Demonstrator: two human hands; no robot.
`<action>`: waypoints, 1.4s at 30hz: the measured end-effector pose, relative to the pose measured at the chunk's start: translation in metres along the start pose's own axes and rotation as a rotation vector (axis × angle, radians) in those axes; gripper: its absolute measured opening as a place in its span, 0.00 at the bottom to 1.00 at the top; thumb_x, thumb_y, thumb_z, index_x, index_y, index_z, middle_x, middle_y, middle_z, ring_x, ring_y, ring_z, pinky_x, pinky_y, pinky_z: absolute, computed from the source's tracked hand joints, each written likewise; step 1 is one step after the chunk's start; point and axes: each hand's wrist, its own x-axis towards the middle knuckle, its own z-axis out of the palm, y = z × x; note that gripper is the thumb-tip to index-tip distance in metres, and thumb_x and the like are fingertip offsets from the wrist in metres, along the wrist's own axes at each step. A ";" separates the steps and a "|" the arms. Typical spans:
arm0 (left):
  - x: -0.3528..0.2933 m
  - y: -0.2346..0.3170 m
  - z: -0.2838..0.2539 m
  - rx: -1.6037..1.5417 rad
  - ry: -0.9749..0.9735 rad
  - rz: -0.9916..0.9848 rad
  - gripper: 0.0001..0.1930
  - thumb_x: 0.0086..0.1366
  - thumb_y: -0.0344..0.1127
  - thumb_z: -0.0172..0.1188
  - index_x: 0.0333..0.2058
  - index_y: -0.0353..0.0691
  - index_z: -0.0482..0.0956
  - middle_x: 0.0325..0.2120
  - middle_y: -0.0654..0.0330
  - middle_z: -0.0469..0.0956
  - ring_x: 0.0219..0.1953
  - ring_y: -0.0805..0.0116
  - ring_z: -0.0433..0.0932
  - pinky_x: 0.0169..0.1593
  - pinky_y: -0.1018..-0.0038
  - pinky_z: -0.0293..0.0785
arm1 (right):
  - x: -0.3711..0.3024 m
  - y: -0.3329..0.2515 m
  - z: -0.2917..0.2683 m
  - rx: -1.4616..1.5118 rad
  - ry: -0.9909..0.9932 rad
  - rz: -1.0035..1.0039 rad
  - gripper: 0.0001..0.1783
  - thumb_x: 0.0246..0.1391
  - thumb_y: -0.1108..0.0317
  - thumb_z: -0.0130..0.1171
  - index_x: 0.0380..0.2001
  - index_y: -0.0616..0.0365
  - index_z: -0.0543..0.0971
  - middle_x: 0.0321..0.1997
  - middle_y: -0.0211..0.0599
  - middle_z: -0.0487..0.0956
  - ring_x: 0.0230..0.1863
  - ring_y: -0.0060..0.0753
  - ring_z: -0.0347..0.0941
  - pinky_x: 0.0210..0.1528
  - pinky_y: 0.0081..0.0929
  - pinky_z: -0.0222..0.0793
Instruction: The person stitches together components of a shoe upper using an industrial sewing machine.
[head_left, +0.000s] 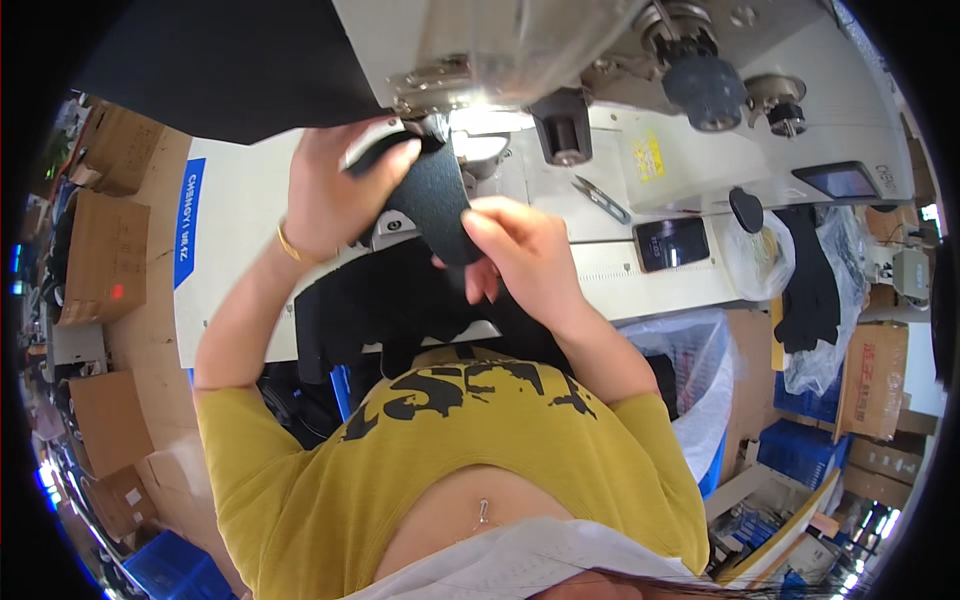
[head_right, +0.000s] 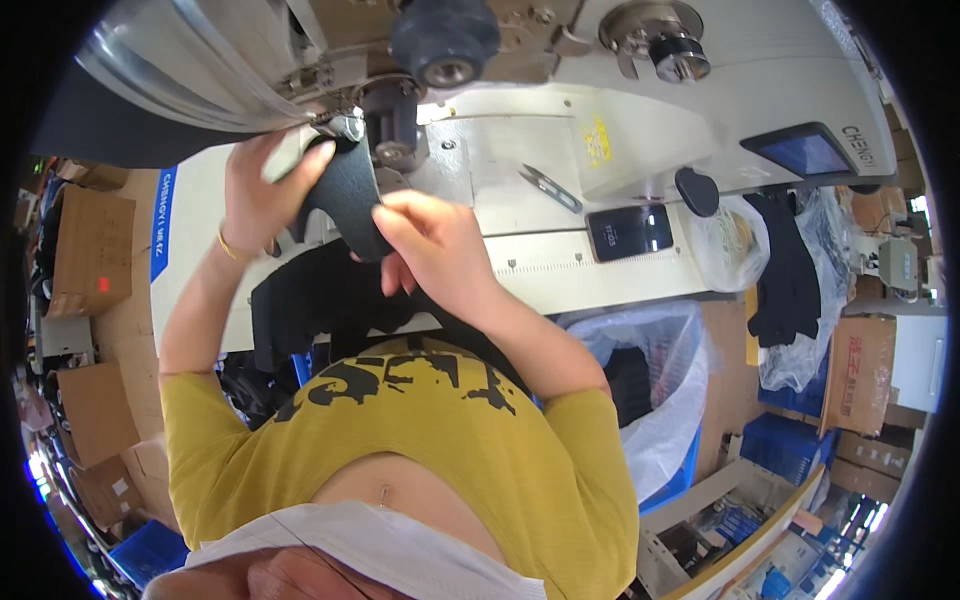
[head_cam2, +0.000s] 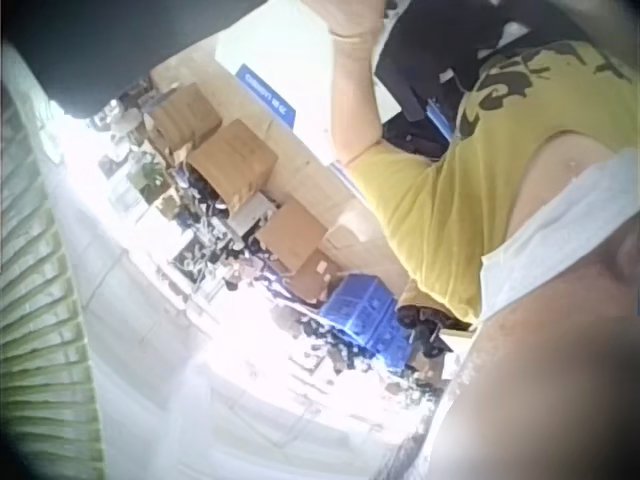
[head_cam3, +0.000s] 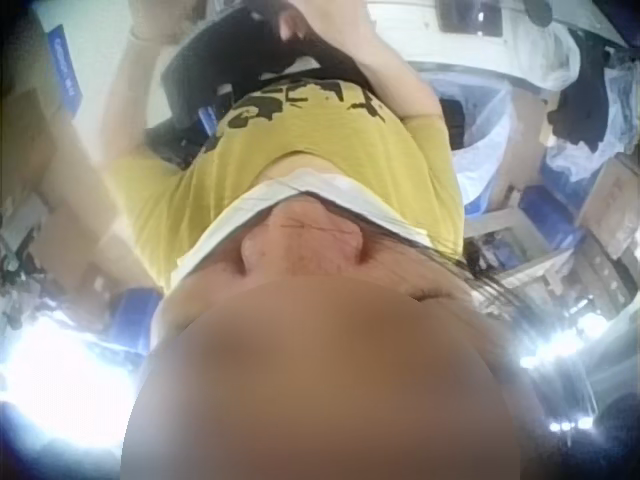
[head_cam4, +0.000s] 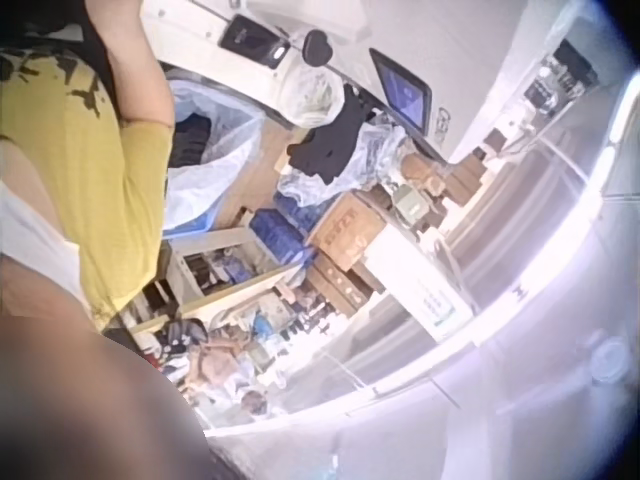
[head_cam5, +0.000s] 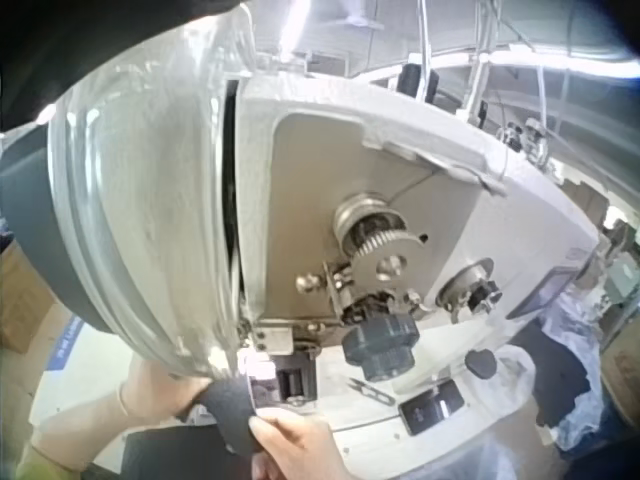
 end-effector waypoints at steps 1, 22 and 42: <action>-0.002 0.015 -0.009 0.139 0.074 0.207 0.16 0.49 0.31 0.68 0.39 0.38 0.82 0.36 0.58 0.80 0.36 0.56 0.77 0.42 0.65 0.72 | -0.012 0.002 -0.002 0.013 -0.010 0.040 0.12 0.63 0.67 0.52 0.34 0.66 0.79 0.25 0.39 0.82 0.16 0.19 0.73 0.15 0.15 0.64; -0.034 0.008 0.017 0.142 0.101 0.637 0.15 0.45 0.26 0.67 0.36 0.32 0.81 0.38 0.53 0.82 0.31 0.64 0.83 0.32 0.75 0.81 | 0.027 0.014 0.004 0.129 -0.031 -0.086 0.12 0.65 0.67 0.51 0.34 0.66 0.78 0.26 0.39 0.82 0.18 0.21 0.76 0.17 0.13 0.66; -0.004 -0.014 0.027 0.207 0.151 0.553 0.11 0.47 0.20 0.64 0.33 0.31 0.81 0.34 0.55 0.82 0.32 0.63 0.83 0.32 0.73 0.80 | 0.024 0.018 0.008 0.132 -0.030 -0.040 0.11 0.63 0.67 0.53 0.34 0.64 0.79 0.27 0.39 0.83 0.19 0.21 0.77 0.18 0.15 0.67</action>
